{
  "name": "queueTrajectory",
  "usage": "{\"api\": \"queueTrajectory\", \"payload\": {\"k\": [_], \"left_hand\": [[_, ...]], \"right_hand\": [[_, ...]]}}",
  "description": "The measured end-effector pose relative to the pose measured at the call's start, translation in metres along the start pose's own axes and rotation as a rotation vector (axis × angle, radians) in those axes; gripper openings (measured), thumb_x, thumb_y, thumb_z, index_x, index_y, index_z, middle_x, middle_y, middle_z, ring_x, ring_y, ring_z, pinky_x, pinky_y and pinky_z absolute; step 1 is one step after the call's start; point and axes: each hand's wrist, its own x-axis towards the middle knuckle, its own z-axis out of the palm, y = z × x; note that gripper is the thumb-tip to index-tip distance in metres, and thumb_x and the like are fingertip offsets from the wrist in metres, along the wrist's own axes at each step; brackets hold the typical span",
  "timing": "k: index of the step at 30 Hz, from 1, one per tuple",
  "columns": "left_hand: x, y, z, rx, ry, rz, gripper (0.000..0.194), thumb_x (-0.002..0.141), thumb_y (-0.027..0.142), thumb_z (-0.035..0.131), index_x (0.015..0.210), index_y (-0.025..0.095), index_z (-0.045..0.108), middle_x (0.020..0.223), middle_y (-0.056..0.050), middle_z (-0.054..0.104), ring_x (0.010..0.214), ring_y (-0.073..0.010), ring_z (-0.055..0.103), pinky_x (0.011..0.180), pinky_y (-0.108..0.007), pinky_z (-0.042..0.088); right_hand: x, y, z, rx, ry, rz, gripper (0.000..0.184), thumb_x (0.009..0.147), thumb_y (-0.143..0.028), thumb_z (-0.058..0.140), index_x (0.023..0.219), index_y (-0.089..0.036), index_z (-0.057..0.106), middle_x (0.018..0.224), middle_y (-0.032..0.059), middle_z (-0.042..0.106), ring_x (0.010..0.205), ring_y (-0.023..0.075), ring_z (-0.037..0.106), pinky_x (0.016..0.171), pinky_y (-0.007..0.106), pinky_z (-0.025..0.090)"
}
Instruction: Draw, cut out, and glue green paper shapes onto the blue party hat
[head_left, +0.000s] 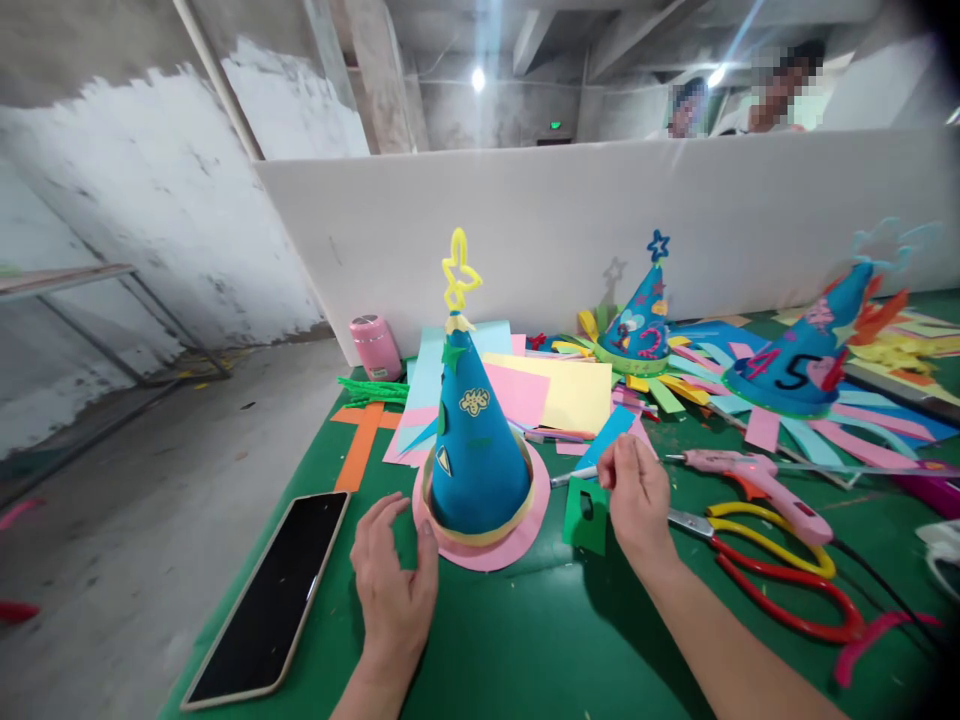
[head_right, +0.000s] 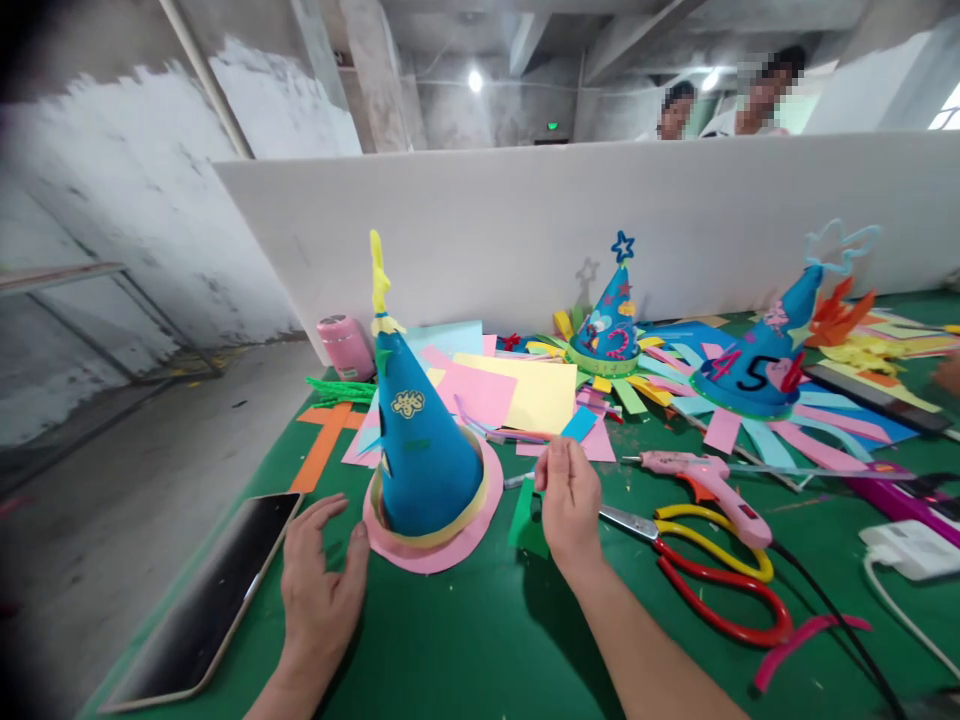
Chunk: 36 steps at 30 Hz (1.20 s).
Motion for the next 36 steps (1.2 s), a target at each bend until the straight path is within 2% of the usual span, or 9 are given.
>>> {"api": "queueTrajectory", "payload": {"k": [6,10,13,19,21,24,28,33,36], "left_hand": [[-0.004,-0.008,-0.002,0.047,-0.060,-0.131,0.023,0.080,0.023,0.047,0.101,0.013,0.048,0.097,-0.014,0.053,0.094,-0.0263,0.052,0.080,-0.042,0.043],[-0.004,-0.012,-0.001,0.077,-0.072,-0.183,0.026,0.079,0.027,0.048,0.102,0.013,0.049,0.095,-0.012,0.052,0.091,-0.0264,0.052,0.079,-0.042,0.043],[-0.003,-0.013,-0.001,0.079,-0.056,-0.176,0.027,0.078,0.028,0.049,0.101,0.014,0.049,0.094,-0.011,0.052,0.089,-0.0258,0.052,0.078,-0.042,0.043],[-0.006,-0.012,0.000,0.090,-0.062,-0.161,0.024,0.078,0.024,0.049,0.100,0.016,0.049,0.091,-0.009,0.051,0.086,-0.0238,0.051,0.078,-0.041,0.043],[-0.007,-0.012,0.000,0.098,-0.052,-0.160,0.023,0.077,0.023,0.049,0.100,0.016,0.049,0.090,-0.007,0.051,0.086,-0.0229,0.051,0.078,-0.040,0.043],[-0.009,-0.011,-0.001,0.126,-0.058,-0.148,0.024,0.077,0.022,0.048,0.100,0.016,0.048,0.090,-0.007,0.050,0.084,-0.0216,0.051,0.078,-0.038,0.043],[-0.008,-0.008,-0.002,0.136,-0.051,-0.123,0.023,0.077,0.021,0.047,0.099,0.015,0.048,0.088,-0.007,0.050,0.082,-0.0209,0.051,0.077,-0.037,0.042],[-0.010,-0.010,-0.003,0.119,-0.062,-0.126,0.022,0.077,0.020,0.048,0.099,0.016,0.048,0.088,-0.006,0.050,0.080,-0.0200,0.051,0.075,-0.035,0.043],[-0.011,-0.011,-0.002,0.106,-0.072,-0.148,0.023,0.077,0.021,0.049,0.099,0.016,0.048,0.087,-0.006,0.050,0.080,-0.0199,0.052,0.073,-0.035,0.043]], "right_hand": [[0.008,-0.006,-0.008,0.122,0.076,-0.002,0.035,0.086,-0.035,0.045,0.055,-0.019,0.041,0.051,-0.0050,0.042,0.047,0.0096,0.039,0.045,0.024,0.031],[0.018,0.002,-0.007,0.148,0.215,0.024,0.012,0.083,-0.031,0.051,0.081,-0.020,0.048,0.071,-0.0023,0.047,0.057,0.0101,0.043,0.050,0.023,0.035],[0.020,0.004,-0.005,0.174,0.233,0.034,0.027,0.078,-0.030,0.057,0.101,-0.021,0.045,0.085,0.0017,0.048,0.068,0.0129,0.048,0.053,0.024,0.039],[0.021,-0.013,-0.008,0.238,0.193,0.020,0.035,0.077,-0.026,0.055,0.109,-0.023,0.042,0.093,0.0043,0.047,0.071,0.0137,0.049,0.055,0.025,0.041],[0.021,-0.020,-0.009,0.249,0.196,-0.020,0.033,0.078,-0.025,0.052,0.108,-0.023,0.041,0.092,0.0038,0.048,0.063,0.0119,0.047,0.052,0.025,0.040],[0.021,-0.030,-0.010,0.321,0.149,-0.065,0.027,0.082,-0.023,0.045,0.108,-0.024,0.040,0.074,-0.0013,0.050,0.052,0.0101,0.043,0.049,0.025,0.038],[0.019,-0.037,-0.008,0.363,0.115,-0.110,0.020,0.085,-0.024,0.042,0.105,-0.022,0.044,0.055,-0.0069,0.040,0.048,0.0109,0.041,0.047,0.024,0.034],[0.021,-0.031,-0.006,0.333,0.139,-0.077,0.020,0.084,-0.027,0.046,0.103,-0.023,0.047,0.053,-0.0085,0.034,0.042,0.0092,0.033,0.044,0.024,0.029],[0.022,-0.024,-0.002,0.275,0.147,-0.081,0.025,0.080,-0.026,0.050,0.104,-0.022,0.046,0.061,-0.0059,0.037,0.051,0.0107,0.039,0.051,0.025,0.034]]}}
